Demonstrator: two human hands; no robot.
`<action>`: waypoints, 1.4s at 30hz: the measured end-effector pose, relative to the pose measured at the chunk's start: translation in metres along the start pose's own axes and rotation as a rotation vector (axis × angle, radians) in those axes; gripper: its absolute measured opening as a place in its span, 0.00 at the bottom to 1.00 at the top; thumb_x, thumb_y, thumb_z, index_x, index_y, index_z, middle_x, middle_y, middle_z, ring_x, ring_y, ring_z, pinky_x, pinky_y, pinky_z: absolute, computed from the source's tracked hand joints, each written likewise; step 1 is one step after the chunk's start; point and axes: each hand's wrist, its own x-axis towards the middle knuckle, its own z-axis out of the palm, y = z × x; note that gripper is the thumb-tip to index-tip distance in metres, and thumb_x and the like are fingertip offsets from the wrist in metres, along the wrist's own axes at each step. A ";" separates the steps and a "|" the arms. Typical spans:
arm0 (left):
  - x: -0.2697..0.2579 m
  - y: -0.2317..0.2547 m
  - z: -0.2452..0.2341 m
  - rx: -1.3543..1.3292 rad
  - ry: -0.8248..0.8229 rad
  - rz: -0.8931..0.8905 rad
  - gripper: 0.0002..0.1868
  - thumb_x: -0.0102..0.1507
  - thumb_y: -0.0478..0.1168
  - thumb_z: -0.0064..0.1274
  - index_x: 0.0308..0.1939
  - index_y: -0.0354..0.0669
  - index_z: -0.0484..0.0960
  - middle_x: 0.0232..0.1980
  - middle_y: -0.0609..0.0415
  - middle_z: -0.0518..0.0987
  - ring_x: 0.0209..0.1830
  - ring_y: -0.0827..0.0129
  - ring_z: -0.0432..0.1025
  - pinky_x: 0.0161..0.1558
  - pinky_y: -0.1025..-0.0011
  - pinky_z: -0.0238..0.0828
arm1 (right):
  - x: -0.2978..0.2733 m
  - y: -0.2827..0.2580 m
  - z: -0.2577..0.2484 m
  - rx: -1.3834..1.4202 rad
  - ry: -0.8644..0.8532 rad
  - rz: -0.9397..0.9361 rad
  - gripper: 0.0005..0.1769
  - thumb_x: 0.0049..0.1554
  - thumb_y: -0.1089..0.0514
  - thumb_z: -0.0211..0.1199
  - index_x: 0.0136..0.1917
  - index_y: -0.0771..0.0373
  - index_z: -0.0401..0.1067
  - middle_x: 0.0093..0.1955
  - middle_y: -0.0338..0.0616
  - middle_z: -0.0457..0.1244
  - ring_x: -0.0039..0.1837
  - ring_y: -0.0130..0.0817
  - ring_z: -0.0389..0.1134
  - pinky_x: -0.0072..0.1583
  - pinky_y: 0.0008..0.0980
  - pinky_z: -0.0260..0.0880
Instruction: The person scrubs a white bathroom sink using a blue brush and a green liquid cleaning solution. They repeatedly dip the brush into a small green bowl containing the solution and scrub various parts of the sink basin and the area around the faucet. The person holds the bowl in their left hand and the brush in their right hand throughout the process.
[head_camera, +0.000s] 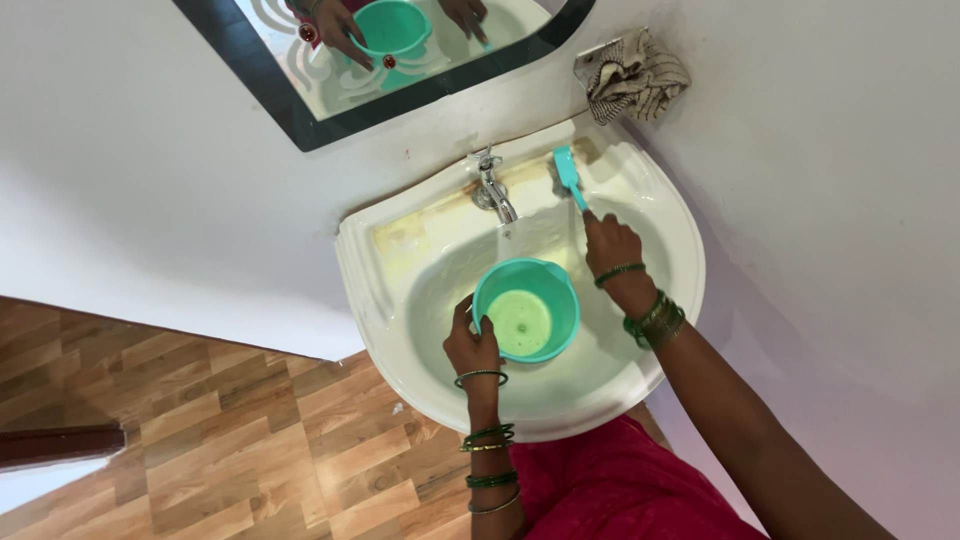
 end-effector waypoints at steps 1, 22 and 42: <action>0.000 0.000 0.000 0.015 -0.005 -0.030 0.22 0.62 0.28 0.49 0.60 0.41 0.77 0.49 0.42 0.87 0.16 0.67 0.76 0.14 0.68 0.72 | -0.015 -0.005 -0.003 -0.027 -0.013 0.011 0.27 0.54 0.66 0.61 0.68 0.62 0.71 0.43 0.55 0.64 0.38 0.51 0.69 0.39 0.47 0.69; 0.008 -0.023 0.003 0.073 -0.023 -0.086 0.22 0.61 0.30 0.52 0.60 0.43 0.77 0.51 0.40 0.84 0.15 0.63 0.78 0.14 0.67 0.73 | 0.010 0.065 -0.041 -0.091 -0.112 0.056 0.21 0.51 0.66 0.63 0.59 0.58 0.75 0.44 0.53 0.68 0.45 0.52 0.70 0.46 0.49 0.71; 0.018 -0.004 0.004 0.047 -0.023 -0.091 0.24 0.61 0.29 0.49 0.62 0.43 0.77 0.40 0.43 0.87 0.13 0.65 0.75 0.14 0.66 0.70 | 0.035 0.052 -0.059 -0.034 -0.201 0.170 0.18 0.57 0.54 0.65 0.61 0.52 0.78 0.44 0.53 0.71 0.47 0.53 0.72 0.49 0.50 0.72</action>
